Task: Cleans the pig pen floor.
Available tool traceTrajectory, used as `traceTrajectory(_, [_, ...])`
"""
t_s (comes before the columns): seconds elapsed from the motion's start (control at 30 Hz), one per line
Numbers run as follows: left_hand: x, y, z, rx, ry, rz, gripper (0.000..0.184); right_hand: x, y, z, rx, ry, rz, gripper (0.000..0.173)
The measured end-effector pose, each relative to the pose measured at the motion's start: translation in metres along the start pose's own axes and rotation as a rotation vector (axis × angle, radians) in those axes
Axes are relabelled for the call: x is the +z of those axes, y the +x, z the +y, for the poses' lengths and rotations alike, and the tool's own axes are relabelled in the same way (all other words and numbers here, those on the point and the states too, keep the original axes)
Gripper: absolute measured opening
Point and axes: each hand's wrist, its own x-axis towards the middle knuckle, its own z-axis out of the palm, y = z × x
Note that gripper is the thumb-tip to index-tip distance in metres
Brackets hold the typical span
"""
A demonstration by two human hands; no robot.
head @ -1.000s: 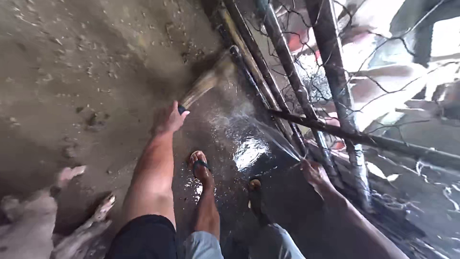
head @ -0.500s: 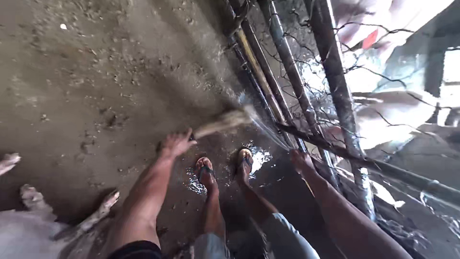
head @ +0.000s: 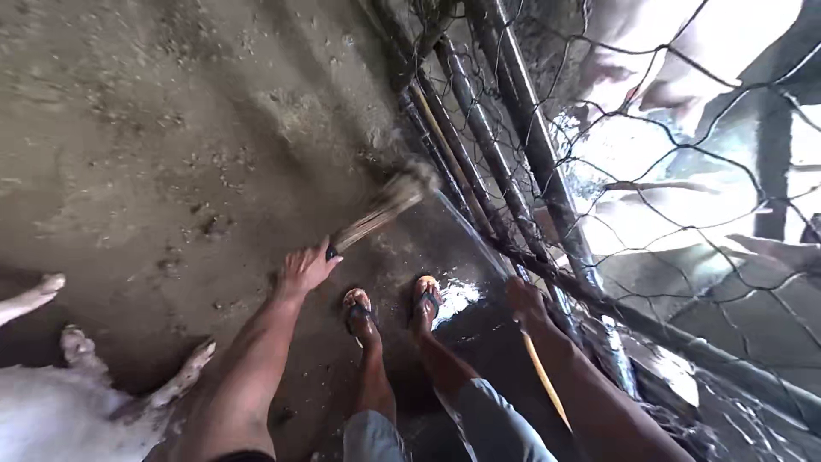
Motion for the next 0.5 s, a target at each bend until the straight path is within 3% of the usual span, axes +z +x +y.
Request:
traceTrajectory(0.1, [-0.049,0.060,-0.007,0.150,0.177,0.208,0.067,-0.001,0.007,0.001,-0.036,-0.013,-0.005,0.048])
traceTrajectory(0.23, [-0.110,0.098,-0.026,0.010,0.176,0.267,0.069,0.007,0.020,-0.002,-0.057,-0.116,-0.020,0.054])
traceTrajectory(0.37, [-0.056,0.081,-0.062,-0.209,-0.120,0.264,0.074,0.001,0.011,0.005,-0.062,-0.075,-0.057,0.049])
traceTrajectory(0.5, [-0.003,0.009,-0.035,-0.612,-0.646,0.367,0.075,-0.006,0.003,0.007,-0.218,-0.082,-0.123,0.043])
